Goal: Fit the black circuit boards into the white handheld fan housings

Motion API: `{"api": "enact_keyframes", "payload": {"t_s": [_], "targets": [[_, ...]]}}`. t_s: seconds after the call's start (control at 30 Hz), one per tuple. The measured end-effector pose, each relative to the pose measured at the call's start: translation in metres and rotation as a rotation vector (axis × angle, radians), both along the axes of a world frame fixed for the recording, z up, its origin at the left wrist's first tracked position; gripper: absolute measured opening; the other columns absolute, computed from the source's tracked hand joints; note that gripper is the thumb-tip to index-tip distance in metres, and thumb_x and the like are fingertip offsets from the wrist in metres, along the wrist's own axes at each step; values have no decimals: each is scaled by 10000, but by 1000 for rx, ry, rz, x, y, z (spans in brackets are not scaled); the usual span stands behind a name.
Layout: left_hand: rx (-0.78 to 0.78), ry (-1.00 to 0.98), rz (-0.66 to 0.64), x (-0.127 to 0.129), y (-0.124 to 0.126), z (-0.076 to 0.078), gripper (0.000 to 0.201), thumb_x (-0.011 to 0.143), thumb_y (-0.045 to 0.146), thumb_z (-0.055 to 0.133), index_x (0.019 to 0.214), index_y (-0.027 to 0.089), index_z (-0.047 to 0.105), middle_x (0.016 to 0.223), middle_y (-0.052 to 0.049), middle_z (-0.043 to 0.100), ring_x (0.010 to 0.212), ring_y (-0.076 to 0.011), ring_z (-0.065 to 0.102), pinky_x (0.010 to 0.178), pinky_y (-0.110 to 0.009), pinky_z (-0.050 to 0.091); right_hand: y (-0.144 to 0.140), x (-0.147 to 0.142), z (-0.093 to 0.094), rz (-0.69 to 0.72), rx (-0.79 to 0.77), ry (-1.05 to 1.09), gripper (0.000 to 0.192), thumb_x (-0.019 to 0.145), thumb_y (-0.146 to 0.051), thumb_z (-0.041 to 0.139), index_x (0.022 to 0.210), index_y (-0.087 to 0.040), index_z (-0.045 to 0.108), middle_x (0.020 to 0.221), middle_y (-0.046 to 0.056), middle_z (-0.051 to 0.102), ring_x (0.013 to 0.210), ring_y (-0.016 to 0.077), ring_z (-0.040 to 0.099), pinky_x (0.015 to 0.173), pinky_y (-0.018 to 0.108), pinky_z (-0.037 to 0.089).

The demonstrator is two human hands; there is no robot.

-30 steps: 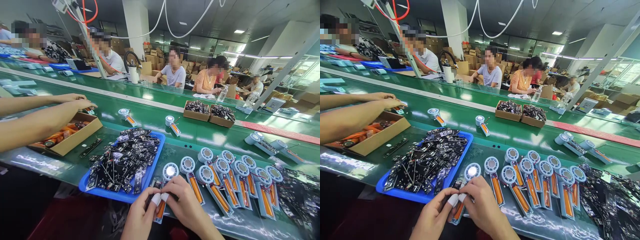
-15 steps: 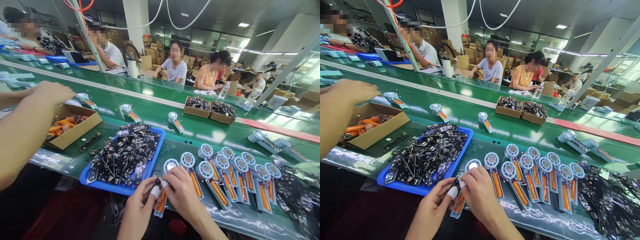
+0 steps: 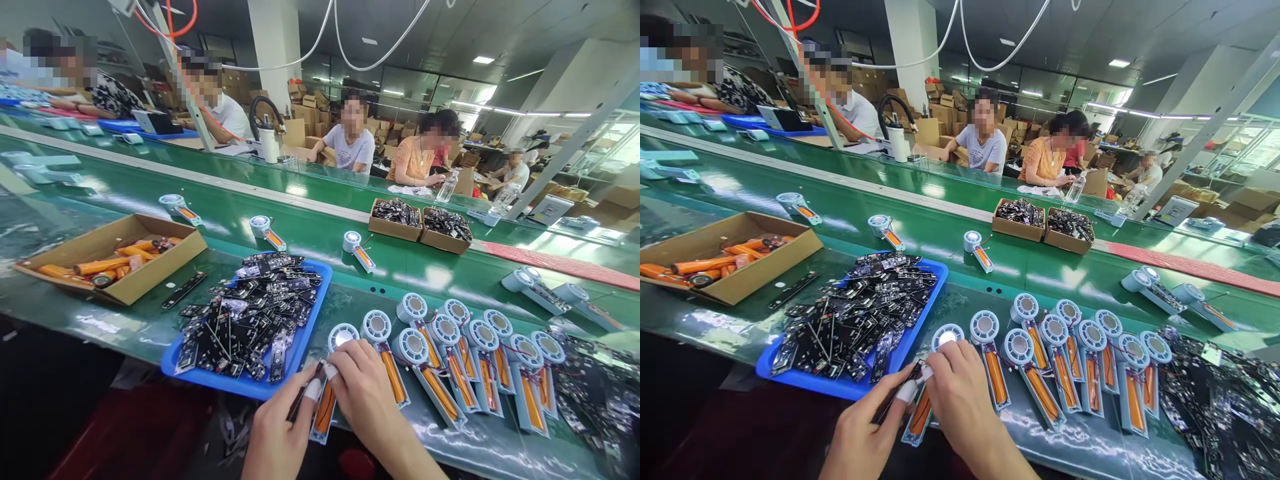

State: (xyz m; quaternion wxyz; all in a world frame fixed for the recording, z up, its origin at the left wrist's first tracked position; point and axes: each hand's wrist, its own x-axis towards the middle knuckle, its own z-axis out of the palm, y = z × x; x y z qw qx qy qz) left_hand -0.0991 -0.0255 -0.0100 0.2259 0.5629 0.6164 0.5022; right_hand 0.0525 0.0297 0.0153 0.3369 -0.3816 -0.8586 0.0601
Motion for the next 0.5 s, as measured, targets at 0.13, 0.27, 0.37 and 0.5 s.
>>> {"api": "enact_keyframes", "payload": {"t_s": [0.13,0.27,0.37,0.5], "targets": [[-219,-185,-126,-11,5,9,355,870,426,566,1021,194,788,845,-70,788,578,-185,718,440,-220,568,8,8,7,92,-189,30,222,954,-64,541,1055,-210,673,972,51,683,868,213,563,753,326,477],[-251,-224,-171,-14,10,13,351,837,462,600,954,191,789,754,-51,741,580,-185,694,501,-244,583,9,8,10,121,-272,45,224,960,-81,538,975,-222,712,916,44,691,844,213,565,747,335,479],[-252,-202,-194,-13,12,12,354,840,466,579,938,193,782,832,-79,771,595,-193,702,511,-254,586,8,5,8,83,-246,42,250,956,-70,509,959,-210,717,890,60,687,840,223,565,744,347,489],[-280,-172,-182,-15,11,8,372,867,446,557,1099,219,737,992,-89,803,725,-218,758,676,-292,624,5,15,13,73,-304,202,216,952,-117,545,1091,-197,690,1054,86,700,964,226,620,846,348,528]]}}
